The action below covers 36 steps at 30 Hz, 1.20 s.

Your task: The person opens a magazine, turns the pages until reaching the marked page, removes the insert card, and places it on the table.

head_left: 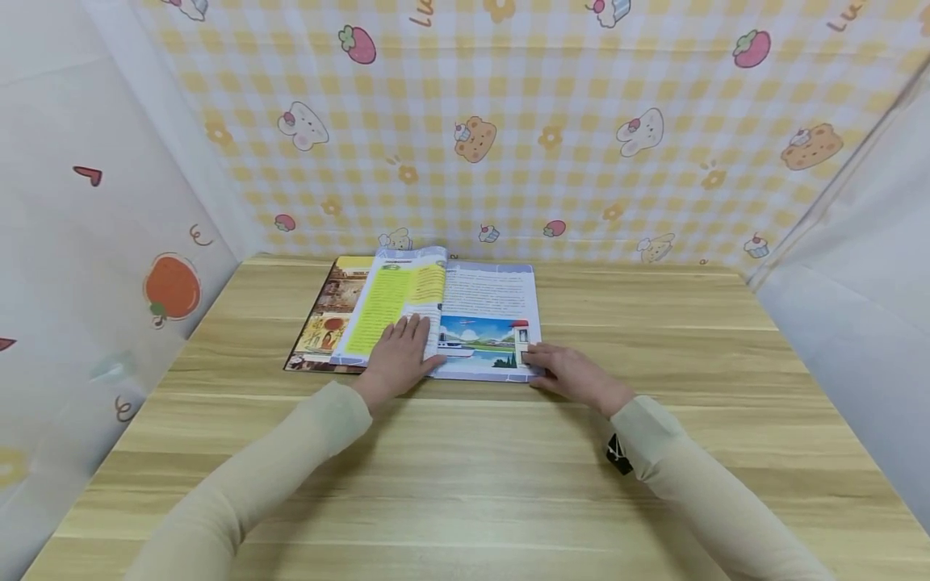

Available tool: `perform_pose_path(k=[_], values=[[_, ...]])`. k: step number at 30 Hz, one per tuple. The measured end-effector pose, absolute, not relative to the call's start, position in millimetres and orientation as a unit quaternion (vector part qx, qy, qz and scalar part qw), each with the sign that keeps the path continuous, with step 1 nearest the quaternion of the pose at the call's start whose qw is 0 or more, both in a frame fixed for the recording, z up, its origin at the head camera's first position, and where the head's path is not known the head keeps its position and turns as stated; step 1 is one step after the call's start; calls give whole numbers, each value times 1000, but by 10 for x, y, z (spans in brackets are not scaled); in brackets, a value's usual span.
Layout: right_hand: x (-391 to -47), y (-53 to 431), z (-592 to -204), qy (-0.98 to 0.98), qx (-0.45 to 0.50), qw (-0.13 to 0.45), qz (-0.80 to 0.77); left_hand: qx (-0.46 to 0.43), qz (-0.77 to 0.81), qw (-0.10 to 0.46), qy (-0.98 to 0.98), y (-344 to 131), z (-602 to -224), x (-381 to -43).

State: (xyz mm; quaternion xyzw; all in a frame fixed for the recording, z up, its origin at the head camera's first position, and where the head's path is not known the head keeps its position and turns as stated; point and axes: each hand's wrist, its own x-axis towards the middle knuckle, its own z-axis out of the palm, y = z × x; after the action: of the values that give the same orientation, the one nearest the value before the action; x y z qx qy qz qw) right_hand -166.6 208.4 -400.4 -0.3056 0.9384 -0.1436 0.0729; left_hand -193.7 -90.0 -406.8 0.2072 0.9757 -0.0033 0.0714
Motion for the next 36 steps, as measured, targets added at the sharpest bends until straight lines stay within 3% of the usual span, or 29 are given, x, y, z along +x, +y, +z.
perform_pose_path(k=[20,30,36], values=[[-1678,2116,-4052,935,-314,66,-150,143,43,106,983,-1342,-4151,-1936],[-1686,2123,-4055,935,-311,64,-157,261,19,73,962,-1169,-4081,-1853],[-1692,2132,-4043,935,-304,72,-170,256,-10,97,962,-1033,-4035,-1824]])
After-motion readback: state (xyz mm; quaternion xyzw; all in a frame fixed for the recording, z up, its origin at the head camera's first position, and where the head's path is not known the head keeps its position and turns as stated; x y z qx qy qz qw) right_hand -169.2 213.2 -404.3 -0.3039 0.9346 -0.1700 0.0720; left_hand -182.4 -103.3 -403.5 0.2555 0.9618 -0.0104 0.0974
